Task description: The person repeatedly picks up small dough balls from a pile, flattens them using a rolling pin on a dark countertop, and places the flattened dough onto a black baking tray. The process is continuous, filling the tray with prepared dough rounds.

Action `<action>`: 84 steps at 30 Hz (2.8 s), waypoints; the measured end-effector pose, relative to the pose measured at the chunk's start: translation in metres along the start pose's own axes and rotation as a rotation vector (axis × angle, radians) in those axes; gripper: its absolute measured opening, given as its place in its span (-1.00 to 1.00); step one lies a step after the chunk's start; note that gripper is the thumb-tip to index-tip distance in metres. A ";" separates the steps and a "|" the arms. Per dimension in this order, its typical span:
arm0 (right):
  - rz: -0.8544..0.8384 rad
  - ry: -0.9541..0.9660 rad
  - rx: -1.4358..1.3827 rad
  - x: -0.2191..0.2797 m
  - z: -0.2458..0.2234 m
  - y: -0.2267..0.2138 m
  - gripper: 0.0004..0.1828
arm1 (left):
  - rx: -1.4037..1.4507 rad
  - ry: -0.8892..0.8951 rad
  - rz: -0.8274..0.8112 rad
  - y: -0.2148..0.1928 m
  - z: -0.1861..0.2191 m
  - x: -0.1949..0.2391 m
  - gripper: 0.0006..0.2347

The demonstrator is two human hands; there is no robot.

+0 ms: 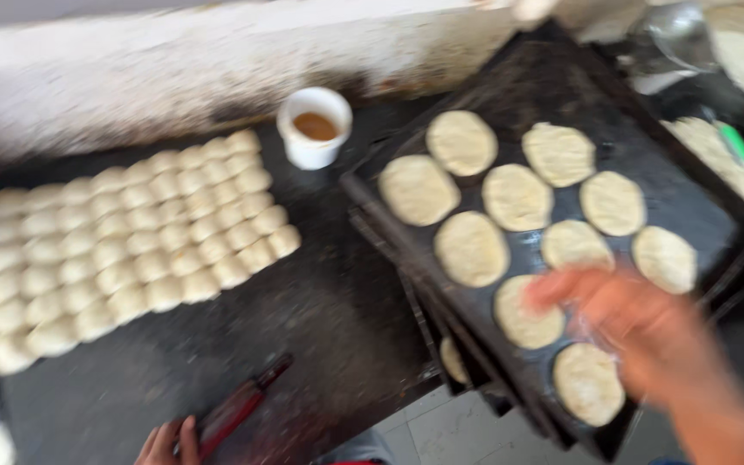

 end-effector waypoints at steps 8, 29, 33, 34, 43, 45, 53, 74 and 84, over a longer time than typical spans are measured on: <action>-0.354 0.389 -0.140 -0.014 0.200 0.359 -0.76 | 0.044 -0.053 -0.087 -0.107 -0.016 0.003 -0.77; 0.401 0.133 0.441 -0.198 0.343 0.298 -0.72 | 0.051 0.017 -0.080 -0.126 -0.034 0.013 -0.80; 0.090 0.201 0.378 -0.217 0.343 0.305 -0.80 | 0.043 0.044 -0.075 -0.125 -0.030 0.009 -0.81; -0.015 0.268 0.285 -0.212 0.345 0.307 -0.80 | 0.044 0.050 -0.069 -0.125 -0.028 0.009 -0.81; 0.219 0.248 -0.283 0.000 0.245 0.296 -0.64 | -0.038 0.016 -0.047 -0.119 -0.027 0.008 -0.78; 0.158 0.271 -0.031 0.026 0.251 0.314 -0.69 | -0.048 0.022 -0.034 -0.115 -0.026 0.007 -0.78; -0.024 -0.268 0.663 0.026 0.230 0.341 -0.81 | -0.095 -0.022 -0.001 -0.105 -0.015 0.007 -0.77; -0.308 -0.365 0.888 0.033 0.233 0.379 -0.40 | -0.061 -0.005 0.105 -0.108 -0.006 0.010 -0.77; -0.405 -0.243 1.037 0.063 0.211 0.423 0.39 | -0.016 -0.024 0.046 -0.116 -0.012 0.011 -0.77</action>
Point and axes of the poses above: each hand's wrist, its own x-axis away from the middle knuckle, its own y-axis out of the palm, z = x × y, the point moved 6 cm from there along -x, towards the middle knuckle, and after that the axes turned 12 degrees about x, right-handed, at the moved point
